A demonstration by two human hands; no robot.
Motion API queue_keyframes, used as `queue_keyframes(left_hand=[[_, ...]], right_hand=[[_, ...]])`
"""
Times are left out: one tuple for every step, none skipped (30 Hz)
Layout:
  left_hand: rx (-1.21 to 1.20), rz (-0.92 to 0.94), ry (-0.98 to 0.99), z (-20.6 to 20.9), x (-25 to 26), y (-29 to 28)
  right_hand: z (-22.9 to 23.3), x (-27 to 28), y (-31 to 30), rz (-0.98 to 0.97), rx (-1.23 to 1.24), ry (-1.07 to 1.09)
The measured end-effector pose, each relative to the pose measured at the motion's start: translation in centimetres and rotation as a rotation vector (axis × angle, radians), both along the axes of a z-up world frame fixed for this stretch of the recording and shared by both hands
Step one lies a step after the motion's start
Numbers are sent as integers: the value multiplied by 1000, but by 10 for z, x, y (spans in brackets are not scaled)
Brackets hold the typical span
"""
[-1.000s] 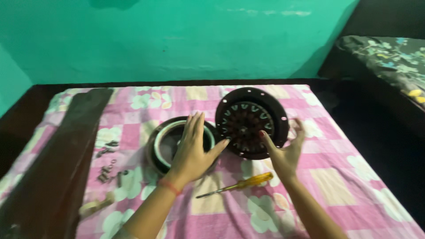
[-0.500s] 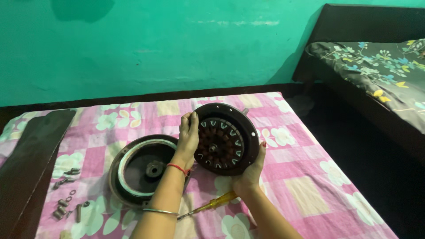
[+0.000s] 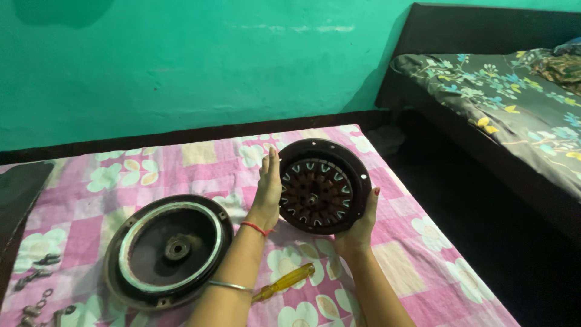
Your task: The person assembles a ceiling fan motor by joining the motor housing halves, inserting the central shaft, and securing the assembly with multiple screws using a screwdriver. The person then places a plastic cap over the central shaft.
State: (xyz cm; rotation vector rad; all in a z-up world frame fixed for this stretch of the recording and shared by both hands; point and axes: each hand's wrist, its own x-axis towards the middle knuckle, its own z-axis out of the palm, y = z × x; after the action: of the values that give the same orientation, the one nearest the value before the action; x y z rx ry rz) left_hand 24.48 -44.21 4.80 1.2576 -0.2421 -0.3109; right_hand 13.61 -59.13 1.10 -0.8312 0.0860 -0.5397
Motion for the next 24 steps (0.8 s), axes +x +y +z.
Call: queue_keyframes(left_hand=[[27,8,10,0,-1,0],[54,21,22,-1,-3,1],[43,6,0,-2,-4,3],[35,-5,-27,-1,-3,7],[27,-16,-54,1,-3,11],[63,-39,-70,3,-4,15],[99,-62,-85,5,-4,19],[133,-84,-99,7,-5,23],[202,-71,-105,8,-6,30],[267,-58,-109,10,-7,36],[332,-44,-113,10,-8,42],[380,-30,-158,11,-8,50],[429,-15,-203,10,-7,60],[476,0,-247,8,-7,71],[481,52,-311,4,-7,82],[486,107,-373,-2,-8,95],[493,163,-435,-9,-10,110],[635,225,-488,-17,-12,125],[777,287,-541,-26,-14,142],[916,355,-592,-33,-16,160],[905,418,-643,-41,-17,179],[897,485,-688,-49,-21,202],[889,552,-733,-58,-25,221],[824,632,-707,-68,-31,236]], right_hand=[[-2,2,-4,3,-20,-2],[-5,2,-8,12,-40,-1],[-8,2,-13,0,-75,16],[-9,5,-15,-9,-107,27],[-9,7,-17,-17,-140,37],[-10,7,-16,-65,-164,23],[-10,8,-16,-114,-188,9],[-9,7,-14,-162,-214,-5],[-8,3,-10,-360,-467,29],[-4,-2,-7,-558,-723,62],[0,-8,-1,-756,-979,94],[6,-16,5,-835,-1170,36],[12,-25,12,-911,-1360,-26],[20,-33,19,-983,-1551,-93],[26,-39,29,-919,-1584,-153],[30,-43,43,-851,-1613,-214],[33,-43,57,-783,-1641,-276],[35,-44,70,-688,-1667,-297],[37,-43,81,-592,-1690,-319],[39,-41,92,-495,-1714,-347],[39,-38,102,-354,-1698,-183],[38,-33,114,-204,-1672,-23],[36,-28,123,-54,-1638,134],[34,-20,131,13,-1489,236]])
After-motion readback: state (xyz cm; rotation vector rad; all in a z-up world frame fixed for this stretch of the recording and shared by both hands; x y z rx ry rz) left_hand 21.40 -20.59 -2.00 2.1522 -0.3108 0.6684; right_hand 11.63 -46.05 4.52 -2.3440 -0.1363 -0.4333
